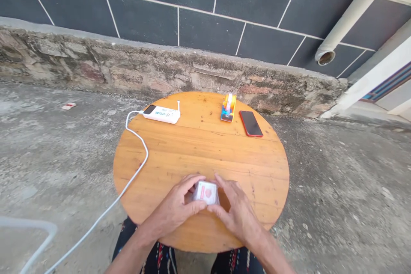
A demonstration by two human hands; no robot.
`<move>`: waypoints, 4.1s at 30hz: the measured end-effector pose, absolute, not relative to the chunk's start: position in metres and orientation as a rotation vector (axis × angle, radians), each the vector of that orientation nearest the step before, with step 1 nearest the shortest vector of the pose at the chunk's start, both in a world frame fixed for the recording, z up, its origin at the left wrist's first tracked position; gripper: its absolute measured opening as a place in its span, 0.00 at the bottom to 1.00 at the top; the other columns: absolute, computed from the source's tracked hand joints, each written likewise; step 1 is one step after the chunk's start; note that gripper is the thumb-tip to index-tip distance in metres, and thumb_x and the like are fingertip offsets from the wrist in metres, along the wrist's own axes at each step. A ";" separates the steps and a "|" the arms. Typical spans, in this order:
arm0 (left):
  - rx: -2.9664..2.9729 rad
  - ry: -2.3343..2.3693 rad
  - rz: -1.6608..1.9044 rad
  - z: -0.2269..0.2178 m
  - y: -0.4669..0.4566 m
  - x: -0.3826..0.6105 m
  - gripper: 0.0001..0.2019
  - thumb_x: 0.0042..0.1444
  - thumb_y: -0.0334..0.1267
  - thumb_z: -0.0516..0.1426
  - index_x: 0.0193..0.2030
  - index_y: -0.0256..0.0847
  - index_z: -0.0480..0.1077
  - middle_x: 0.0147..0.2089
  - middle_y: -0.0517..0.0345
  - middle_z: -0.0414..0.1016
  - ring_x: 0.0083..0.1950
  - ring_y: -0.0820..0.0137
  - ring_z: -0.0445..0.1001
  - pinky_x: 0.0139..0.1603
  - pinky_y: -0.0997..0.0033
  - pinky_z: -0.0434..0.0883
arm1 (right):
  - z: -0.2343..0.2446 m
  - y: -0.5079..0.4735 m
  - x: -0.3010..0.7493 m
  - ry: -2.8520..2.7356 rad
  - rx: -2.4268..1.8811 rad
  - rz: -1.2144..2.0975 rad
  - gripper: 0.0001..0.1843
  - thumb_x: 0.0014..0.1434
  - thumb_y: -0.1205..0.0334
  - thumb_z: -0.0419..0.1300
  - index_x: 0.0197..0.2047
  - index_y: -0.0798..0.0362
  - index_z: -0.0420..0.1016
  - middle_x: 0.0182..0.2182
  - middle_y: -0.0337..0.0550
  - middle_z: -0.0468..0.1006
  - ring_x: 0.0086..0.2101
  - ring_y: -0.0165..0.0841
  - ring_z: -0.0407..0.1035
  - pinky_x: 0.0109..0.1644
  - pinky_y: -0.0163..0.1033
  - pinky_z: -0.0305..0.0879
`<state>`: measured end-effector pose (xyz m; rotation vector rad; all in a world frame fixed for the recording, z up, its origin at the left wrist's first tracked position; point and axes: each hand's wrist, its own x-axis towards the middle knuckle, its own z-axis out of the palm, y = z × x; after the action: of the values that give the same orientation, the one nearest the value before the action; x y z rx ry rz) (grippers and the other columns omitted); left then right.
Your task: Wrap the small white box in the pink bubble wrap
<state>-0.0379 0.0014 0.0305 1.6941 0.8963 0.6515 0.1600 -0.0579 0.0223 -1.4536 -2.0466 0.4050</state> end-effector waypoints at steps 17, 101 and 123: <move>1.577 0.989 0.890 0.006 -0.007 -0.036 0.35 0.57 0.46 0.58 0.68 0.46 0.48 0.69 0.46 0.53 0.64 0.56 0.60 0.64 0.51 0.58 | 0.015 -0.058 0.171 -1.915 -1.488 0.298 0.35 0.61 0.53 0.58 0.67 0.49 0.50 0.62 0.54 0.63 0.60 0.46 0.58 0.61 0.59 0.58; 1.845 1.004 0.871 0.015 0.065 -0.013 0.34 0.54 0.34 0.57 0.67 0.48 0.52 0.61 0.54 0.67 0.62 0.61 0.65 0.64 0.57 0.60 | 0.004 0.019 0.188 -1.621 -1.381 0.695 0.39 0.55 0.57 0.63 0.67 0.47 0.52 0.56 0.49 0.70 0.55 0.43 0.64 0.61 0.56 0.56; 2.071 0.891 0.964 0.016 0.061 -0.005 0.28 0.53 0.28 0.55 0.62 0.44 0.62 0.67 0.49 0.56 0.67 0.60 0.58 0.66 0.55 0.60 | 0.002 0.018 0.185 -1.688 -1.431 0.586 0.39 0.55 0.59 0.62 0.66 0.48 0.52 0.57 0.50 0.69 0.53 0.44 0.65 0.60 0.56 0.57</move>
<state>-0.0048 0.0605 0.0159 2.0707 0.8907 0.9641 0.1847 0.0178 0.0018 -1.4305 -1.6877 0.5863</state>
